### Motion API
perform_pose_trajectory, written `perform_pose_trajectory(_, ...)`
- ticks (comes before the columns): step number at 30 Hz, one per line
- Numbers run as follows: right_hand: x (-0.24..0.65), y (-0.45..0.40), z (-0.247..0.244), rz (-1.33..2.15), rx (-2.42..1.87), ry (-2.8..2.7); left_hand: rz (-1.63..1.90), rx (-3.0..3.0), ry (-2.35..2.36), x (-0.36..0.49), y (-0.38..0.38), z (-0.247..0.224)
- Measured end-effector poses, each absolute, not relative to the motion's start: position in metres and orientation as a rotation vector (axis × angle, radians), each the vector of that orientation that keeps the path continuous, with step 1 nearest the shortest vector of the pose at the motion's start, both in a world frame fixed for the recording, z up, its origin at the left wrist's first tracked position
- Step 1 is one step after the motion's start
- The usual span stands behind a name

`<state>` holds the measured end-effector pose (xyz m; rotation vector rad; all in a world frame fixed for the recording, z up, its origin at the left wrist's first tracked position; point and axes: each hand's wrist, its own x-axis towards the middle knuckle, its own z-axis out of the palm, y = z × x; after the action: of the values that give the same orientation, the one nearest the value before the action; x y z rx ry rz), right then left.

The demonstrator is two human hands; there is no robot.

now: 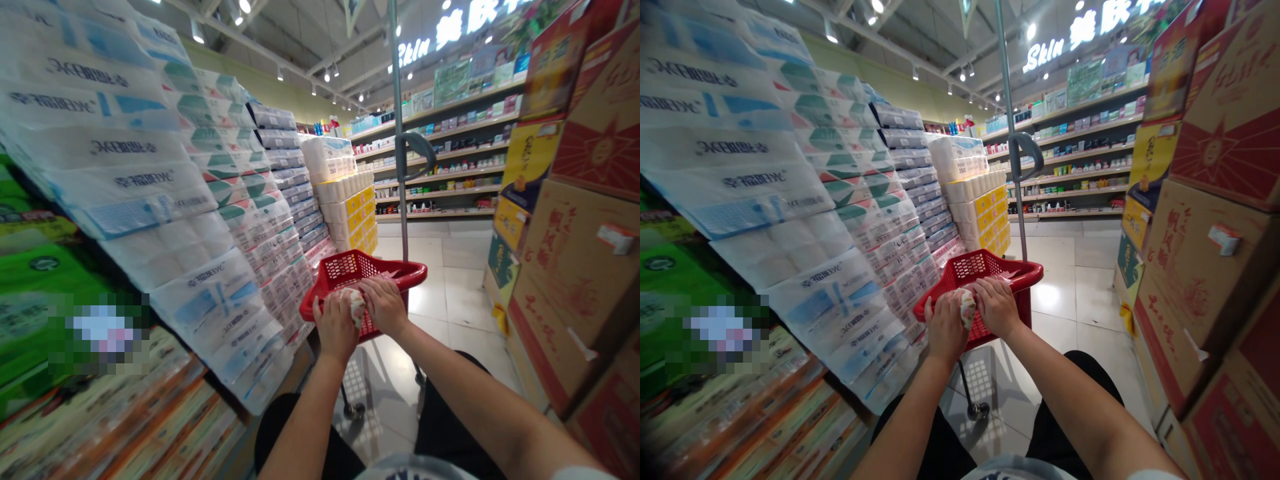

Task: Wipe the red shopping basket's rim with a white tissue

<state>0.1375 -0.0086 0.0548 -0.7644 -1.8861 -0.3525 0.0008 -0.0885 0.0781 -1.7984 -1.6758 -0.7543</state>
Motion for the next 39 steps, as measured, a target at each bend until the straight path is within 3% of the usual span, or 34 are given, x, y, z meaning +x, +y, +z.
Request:
perform_pose_trajectory(12, 0.146, -0.007, 0.041, -0.350, -0.709, -1.895, -0.824, -1.645, -1.778, -0.049, -0.102, 0.071)
perform_pose_trajectory(23, 0.136, -0.015, 0.021, -0.431, -0.830, -1.792, -0.757, -1.788, -1.730, 0.017, -0.083, 0.083)
perform_pose_trajectory(34, 0.147, -0.004, 0.015, -0.449, -0.803, -1.899, -0.740, -1.619, -1.816, -0.050, -0.100, 0.069)
perform_pose_trajectory(39, 0.125, -0.020, 0.019, -0.403, -0.968, -1.770, -0.772, -1.585, -1.817, -0.036, -0.086, 0.070)
